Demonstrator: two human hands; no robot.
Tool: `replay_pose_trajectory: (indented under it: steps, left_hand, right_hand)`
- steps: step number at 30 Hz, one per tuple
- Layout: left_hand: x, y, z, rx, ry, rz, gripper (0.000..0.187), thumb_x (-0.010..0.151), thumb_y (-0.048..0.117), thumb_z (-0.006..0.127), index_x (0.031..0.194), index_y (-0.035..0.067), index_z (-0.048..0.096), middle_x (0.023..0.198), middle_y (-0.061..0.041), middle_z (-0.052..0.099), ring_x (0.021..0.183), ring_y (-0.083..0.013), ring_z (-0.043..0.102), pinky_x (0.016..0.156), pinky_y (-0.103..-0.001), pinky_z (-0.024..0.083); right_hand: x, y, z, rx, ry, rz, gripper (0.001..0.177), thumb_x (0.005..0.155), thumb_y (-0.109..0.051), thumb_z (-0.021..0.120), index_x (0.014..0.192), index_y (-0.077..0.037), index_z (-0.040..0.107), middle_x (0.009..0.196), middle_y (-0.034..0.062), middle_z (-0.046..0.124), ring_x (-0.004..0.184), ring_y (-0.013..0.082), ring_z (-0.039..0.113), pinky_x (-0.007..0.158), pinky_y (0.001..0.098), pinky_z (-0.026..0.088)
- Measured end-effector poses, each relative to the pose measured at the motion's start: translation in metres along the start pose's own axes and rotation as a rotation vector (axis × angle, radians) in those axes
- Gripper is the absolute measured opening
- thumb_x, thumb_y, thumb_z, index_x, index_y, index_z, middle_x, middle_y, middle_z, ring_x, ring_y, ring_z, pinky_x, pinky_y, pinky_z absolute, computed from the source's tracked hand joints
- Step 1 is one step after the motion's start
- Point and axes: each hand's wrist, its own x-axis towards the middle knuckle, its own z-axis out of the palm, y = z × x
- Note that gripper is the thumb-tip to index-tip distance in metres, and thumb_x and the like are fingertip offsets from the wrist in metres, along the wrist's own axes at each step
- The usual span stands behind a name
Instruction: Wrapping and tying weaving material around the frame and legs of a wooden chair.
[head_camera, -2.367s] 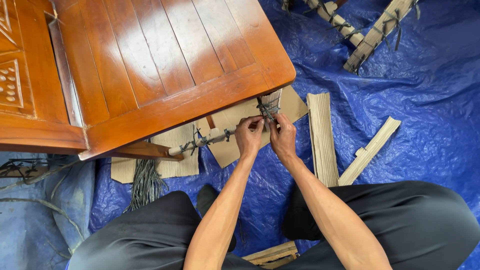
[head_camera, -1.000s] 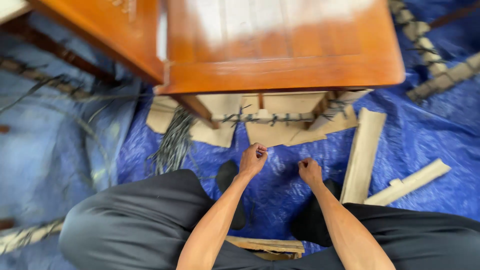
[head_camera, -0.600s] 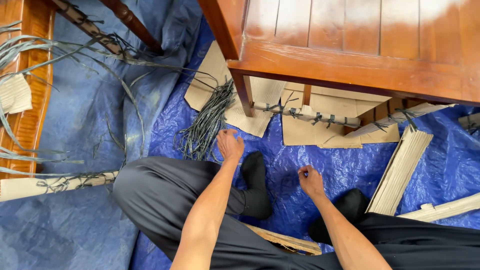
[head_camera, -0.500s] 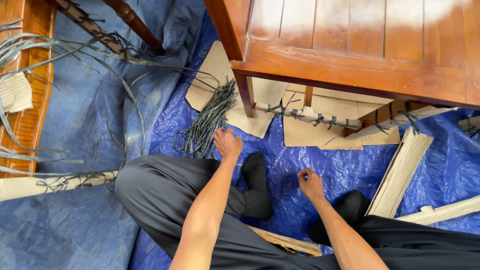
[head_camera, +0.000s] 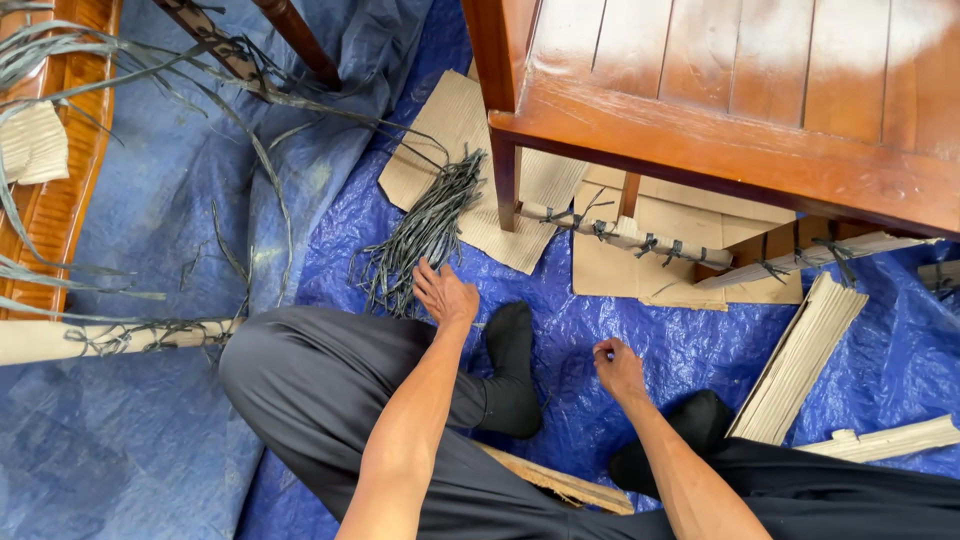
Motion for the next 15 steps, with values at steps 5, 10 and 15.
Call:
replay_pose_trajectory:
  steps: [5,10,15]
  left_hand:
    - [0.018,-0.015,0.029,-0.143,0.132,0.03,0.043,0.079,0.022,0.076,0.118,0.006,0.07,0.152,-0.018,0.043,0.143,-0.0363,0.033,0.116,-0.052,0.026]
    - [0.03,-0.013,0.029,-0.078,-0.02,-0.031,0.046,0.077,0.023,0.076,0.117,0.002,0.069,0.142,-0.016,0.051,0.135,-0.0348,0.037,0.113,-0.051,0.026]
    - [0.022,-0.008,0.022,-0.15,0.182,-0.022,0.042,0.078,0.018,0.074,0.116,0.003,0.07,0.127,-0.014,0.062,0.13,-0.0327,0.046,0.11,-0.05,0.031]
  right_hand:
    - [-0.008,-0.014,0.004,0.049,-0.012,-0.056,0.02,0.094,-0.021,0.064,0.102,-0.006,0.074,0.086,0.0119,0.079,0.082,0.0254,0.079,0.079,0.0373,0.059]
    - [-0.011,-0.013,0.005,0.069,-0.035,-0.052,0.02,0.094,-0.021,0.064,0.101,-0.004,0.073,0.086,0.0113,0.078,0.079,0.023,0.079,0.077,0.0372,0.059]
    - [-0.011,0.003,0.006,0.045,-0.039,-0.033,0.022,0.095,-0.021,0.063,0.1,-0.003,0.073,0.09,0.0116,0.079,0.079,0.0227,0.079,0.077,0.0375,0.059]
